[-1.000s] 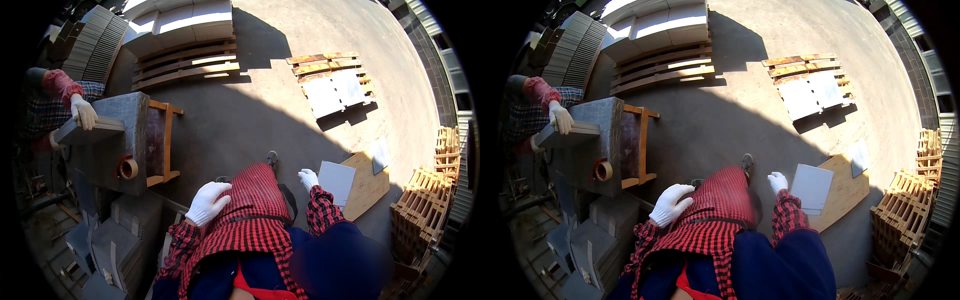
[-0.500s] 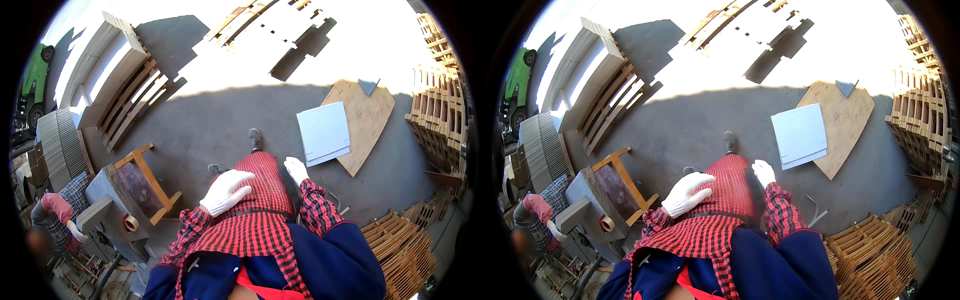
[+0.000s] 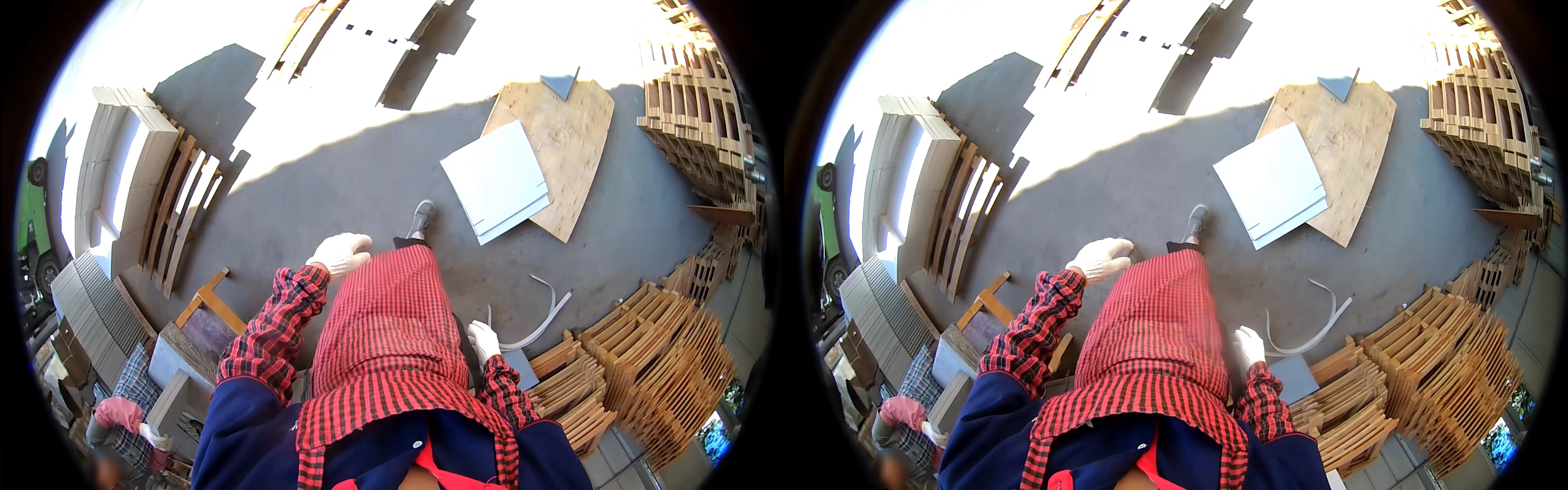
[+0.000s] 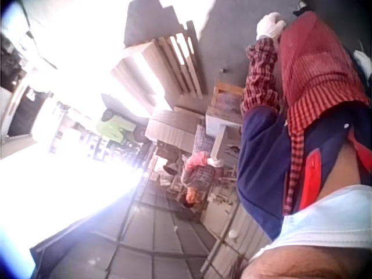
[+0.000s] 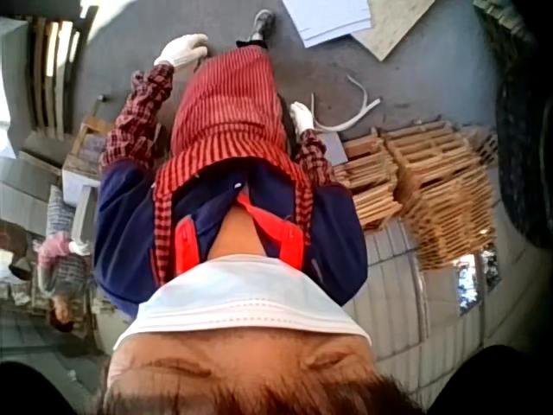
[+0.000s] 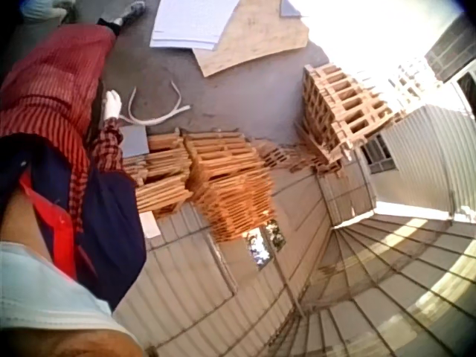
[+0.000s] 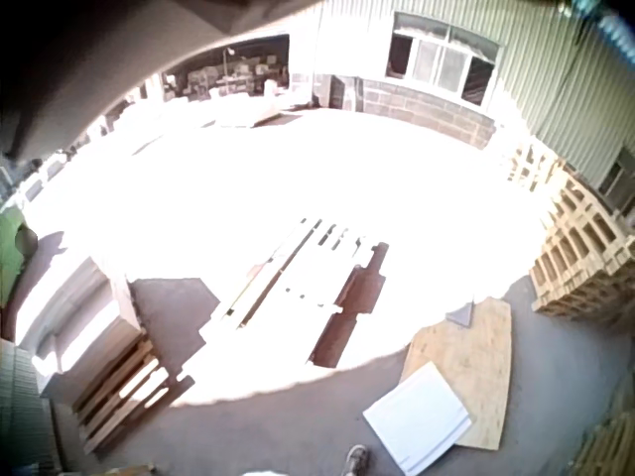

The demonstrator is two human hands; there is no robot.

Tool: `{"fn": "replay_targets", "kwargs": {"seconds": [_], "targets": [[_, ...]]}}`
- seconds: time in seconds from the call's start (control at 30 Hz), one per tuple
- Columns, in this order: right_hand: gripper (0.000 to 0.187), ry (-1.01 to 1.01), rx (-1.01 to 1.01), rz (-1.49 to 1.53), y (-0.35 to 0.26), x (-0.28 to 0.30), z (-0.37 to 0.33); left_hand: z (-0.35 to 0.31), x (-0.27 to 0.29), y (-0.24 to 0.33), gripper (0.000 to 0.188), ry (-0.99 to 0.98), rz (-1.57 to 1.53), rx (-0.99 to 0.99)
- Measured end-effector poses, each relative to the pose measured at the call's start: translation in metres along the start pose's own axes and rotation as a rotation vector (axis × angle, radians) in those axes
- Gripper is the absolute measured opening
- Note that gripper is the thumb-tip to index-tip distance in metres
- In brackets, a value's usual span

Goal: The person repeatedly picks up gray rectangular panels, places them on a workbench, and uses a handheld tape dispenser to apply tape along edges. They stack finished panels on a wooden pallet and continue the cycle with additional panels. A coworker is visible nearby performing similar taping actions.

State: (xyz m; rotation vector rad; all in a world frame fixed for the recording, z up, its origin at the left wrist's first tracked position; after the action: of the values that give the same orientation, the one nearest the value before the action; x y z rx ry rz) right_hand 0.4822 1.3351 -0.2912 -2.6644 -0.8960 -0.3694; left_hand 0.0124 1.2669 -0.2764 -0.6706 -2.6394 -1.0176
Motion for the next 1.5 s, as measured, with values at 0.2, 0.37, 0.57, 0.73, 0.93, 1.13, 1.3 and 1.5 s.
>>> {"fn": "replay_targets", "kwargs": {"seconds": [0.2, 0.37, 0.57, 0.73, 0.93, 1.13, 1.3, 1.5], "targets": [[0.043, -0.042, 0.033, 0.067, -0.005, 0.022, 0.079, 0.092, -0.002, 0.041, 0.059, 0.002, -0.169, 0.137], [0.064, -0.132, -0.138, 0.217, -0.066, 0.048, 0.178, 0.211, -0.066, 0.052, 0.067, -0.069, -0.343, 0.376], [0.081, -0.102, -0.234, 0.410, -0.105, 0.056, 0.316, 0.377, -0.099, 0.080, 0.080, 0.044, -0.137, 0.337], [0.091, -0.047, -0.275, 0.477, -0.129, 0.047, 0.414, 0.489, -0.119, 0.065, 0.088, 0.102, -0.028, 0.257], [0.097, -0.010, -0.259, 0.468, -0.125, 0.043, 0.499, 0.567, -0.135, 0.033, 0.095, 0.117, 0.134, 0.208], [0.096, -0.101, -0.243, 0.618, -0.129, 0.046, 0.514, 0.564, -0.144, 0.045, 0.092, -0.038, -0.077, 0.322], [0.094, -0.170, -0.200, 0.615, -0.146, 0.035, 0.506, 0.525, -0.182, 0.090, 0.085, -0.090, -0.057, 0.173], [0.104, -0.016, -0.263, 0.452, -0.110, 0.063, 0.505, 0.521, -0.178, 0.074, 0.087, 0.090, -0.105, 0.306]]}}
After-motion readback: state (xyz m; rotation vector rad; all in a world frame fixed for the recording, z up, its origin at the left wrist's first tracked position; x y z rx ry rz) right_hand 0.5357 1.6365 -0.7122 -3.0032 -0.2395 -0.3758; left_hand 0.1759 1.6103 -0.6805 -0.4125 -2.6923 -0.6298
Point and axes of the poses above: each hand's wrist, its own z-axis towards the middle knuckle, its own x-axis out of the back of the hand, y = z × x, the point moved 4 cm from there along z, towards the middle knuckle, and after that the axes turned 1 degree about z, right-handed, at the moved point
